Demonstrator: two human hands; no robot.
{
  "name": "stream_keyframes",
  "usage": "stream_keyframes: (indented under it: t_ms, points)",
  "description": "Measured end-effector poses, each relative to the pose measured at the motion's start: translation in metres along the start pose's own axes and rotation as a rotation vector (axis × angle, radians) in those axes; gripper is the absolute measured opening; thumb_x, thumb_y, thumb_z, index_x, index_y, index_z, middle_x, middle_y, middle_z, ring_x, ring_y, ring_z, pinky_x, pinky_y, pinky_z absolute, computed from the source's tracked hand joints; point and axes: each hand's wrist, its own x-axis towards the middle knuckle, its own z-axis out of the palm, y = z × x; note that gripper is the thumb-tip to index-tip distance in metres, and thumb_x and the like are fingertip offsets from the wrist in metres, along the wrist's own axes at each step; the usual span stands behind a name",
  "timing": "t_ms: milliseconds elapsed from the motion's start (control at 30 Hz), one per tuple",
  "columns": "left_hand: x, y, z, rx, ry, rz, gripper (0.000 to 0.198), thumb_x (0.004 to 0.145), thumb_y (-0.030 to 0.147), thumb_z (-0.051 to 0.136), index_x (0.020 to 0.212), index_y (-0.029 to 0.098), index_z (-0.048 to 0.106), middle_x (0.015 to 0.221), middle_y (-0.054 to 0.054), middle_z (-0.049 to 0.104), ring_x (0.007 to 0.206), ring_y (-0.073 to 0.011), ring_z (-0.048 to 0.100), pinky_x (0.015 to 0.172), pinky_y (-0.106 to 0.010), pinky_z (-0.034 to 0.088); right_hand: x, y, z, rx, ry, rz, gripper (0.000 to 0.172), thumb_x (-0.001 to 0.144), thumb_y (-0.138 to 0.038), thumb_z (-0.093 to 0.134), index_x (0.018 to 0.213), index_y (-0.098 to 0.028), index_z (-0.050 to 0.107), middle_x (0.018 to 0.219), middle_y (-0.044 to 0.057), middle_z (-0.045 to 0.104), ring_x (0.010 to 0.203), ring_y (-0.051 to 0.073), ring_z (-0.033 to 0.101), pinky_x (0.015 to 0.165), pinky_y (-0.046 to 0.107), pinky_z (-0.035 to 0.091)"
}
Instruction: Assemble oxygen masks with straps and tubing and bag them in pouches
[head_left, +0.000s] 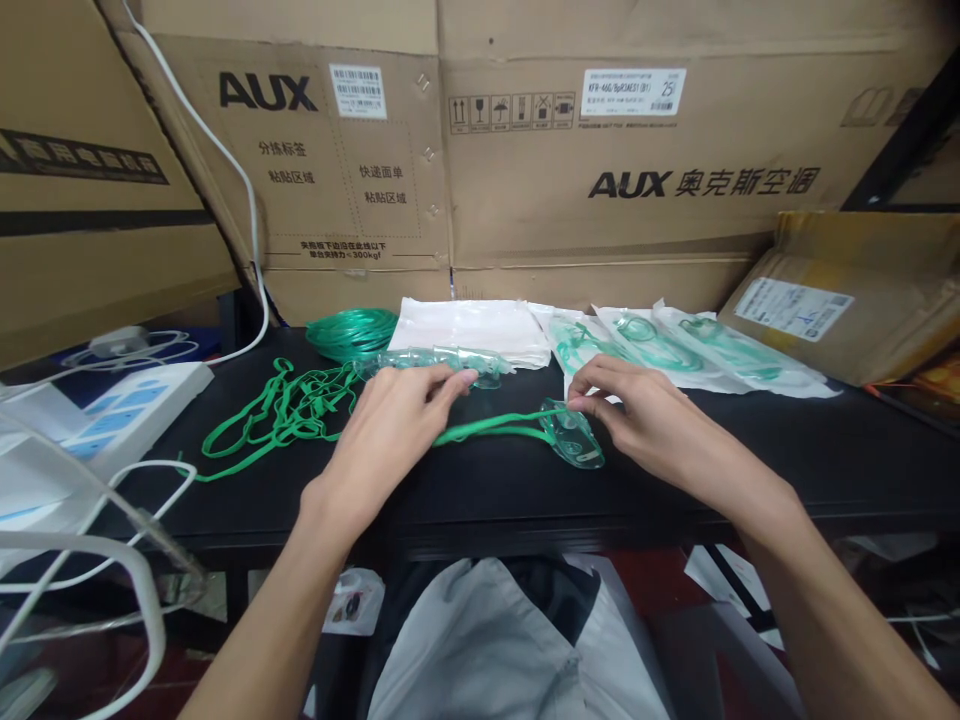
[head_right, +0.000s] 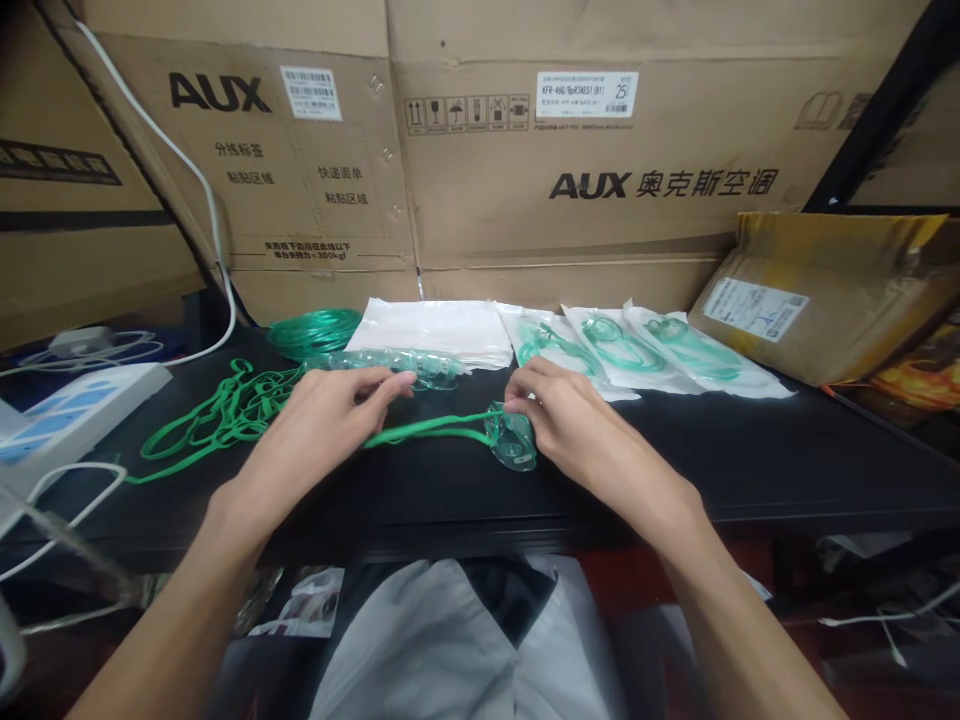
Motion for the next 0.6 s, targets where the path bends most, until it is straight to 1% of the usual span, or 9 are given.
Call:
stream_keyframes:
  t_ms: [67, 100, 167, 233, 267, 333, 400, 467, 600]
  points:
    - [0.000, -0.003, -0.002, 0.083, -0.009, -0.024, 0.051, 0.102, 0.054, 0.045, 0.070, 0.023, 0.069, 0.058, -0.002, 0.063, 0.059, -0.0213, 0.058, 0.064, -0.031, 0.034, 0.000, -0.001, 0.001, -0.002, -0.003, 0.004, 0.019, 0.103, -0.028, 0.052, 0.088, -0.023, 0.062, 0.094, 0.005, 0.066, 0.082, 0.022, 0.061, 0.076, 0.036, 0.043]
    - [0.000, -0.003, -0.002, 0.100, 0.003, -0.014, 0.048, 0.101, 0.054, 0.047, 0.072, 0.023, 0.071, 0.064, -0.003, 0.067, 0.065, -0.0230, 0.061, 0.067, -0.032, 0.036, 0.000, -0.003, 0.002, 0.001, -0.007, 0.001, 0.019, 0.103, -0.029, 0.052, 0.087, -0.023, 0.062, 0.093, 0.005, 0.066, 0.081, 0.021, 0.061, 0.075, 0.036, 0.043]
    - [-0.001, 0.004, 0.003, 0.069, 0.046, 0.052, 0.038, 0.101, 0.050, 0.052, 0.088, 0.024, 0.075, 0.087, -0.005, 0.075, 0.086, -0.0265, 0.066, 0.080, -0.034, 0.041, 0.001, -0.005, 0.003, 0.014, -0.015, -0.008, 0.019, 0.103, -0.028, 0.052, 0.087, -0.023, 0.062, 0.092, 0.004, 0.066, 0.080, 0.020, 0.060, 0.074, 0.034, 0.042]
    - [-0.002, 0.016, 0.011, -0.046, 0.055, 0.145, 0.028, 0.100, 0.047, 0.056, 0.107, 0.026, 0.075, 0.111, -0.004, 0.074, 0.109, -0.0264, 0.064, 0.096, -0.034, 0.041, 0.002, -0.007, 0.004, 0.036, -0.018, -0.018, 0.017, 0.102, -0.027, 0.053, 0.088, -0.023, 0.062, 0.090, 0.003, 0.066, 0.079, 0.019, 0.059, 0.072, 0.033, 0.042]
    - [-0.004, 0.023, 0.016, -0.116, 0.029, 0.185, 0.027, 0.099, 0.046, 0.058, 0.113, 0.027, 0.073, 0.119, -0.003, 0.072, 0.116, -0.0251, 0.061, 0.103, -0.034, 0.040, 0.002, -0.008, 0.004, 0.050, -0.016, -0.022, 0.016, 0.102, -0.026, 0.054, 0.089, -0.023, 0.063, 0.090, 0.002, 0.066, 0.079, 0.019, 0.059, 0.072, 0.032, 0.042]
    - [-0.007, 0.036, 0.028, -0.224, -0.037, 0.227, 0.028, 0.098, 0.046, 0.061, 0.119, 0.029, 0.070, 0.128, -0.001, 0.067, 0.124, -0.0232, 0.057, 0.108, -0.034, 0.038, 0.002, -0.009, 0.004, 0.085, -0.018, -0.021, 0.013, 0.101, -0.024, 0.055, 0.091, -0.023, 0.064, 0.092, 0.002, 0.067, 0.080, 0.018, 0.060, 0.073, 0.031, 0.043]
    - [-0.010, 0.045, 0.039, -0.272, -0.081, 0.214, 0.030, 0.096, 0.047, 0.064, 0.120, 0.030, 0.069, 0.133, 0.000, 0.065, 0.128, -0.0238, 0.054, 0.111, -0.037, 0.037, 0.002, -0.011, 0.004, 0.118, -0.030, -0.015, 0.013, 0.101, -0.023, 0.055, 0.093, -0.023, 0.065, 0.093, 0.001, 0.068, 0.081, 0.018, 0.061, 0.073, 0.030, 0.043]
    - [-0.012, 0.049, 0.046, -0.298, -0.099, 0.172, 0.029, 0.096, 0.047, 0.063, 0.119, 0.030, 0.068, 0.134, -0.001, 0.064, 0.128, -0.0247, 0.054, 0.112, -0.039, 0.037, 0.002, -0.011, 0.004, 0.140, -0.043, -0.008, 0.013, 0.101, -0.022, 0.055, 0.093, -0.023, 0.065, 0.092, 0.001, 0.068, 0.081, 0.018, 0.061, 0.072, 0.029, 0.044]
    - [-0.012, 0.051, 0.046, -0.335, -0.105, 0.108, 0.019, 0.097, 0.038, 0.060, 0.111, 0.029, 0.067, 0.125, 0.000, 0.068, 0.121, -0.0245, 0.058, 0.107, -0.040, 0.041, 0.002, -0.012, 0.003, 0.154, -0.048, 0.000, 0.013, 0.100, -0.022, 0.055, 0.093, -0.023, 0.066, 0.092, 0.001, 0.070, 0.082, 0.019, 0.062, 0.073, 0.029, 0.044]
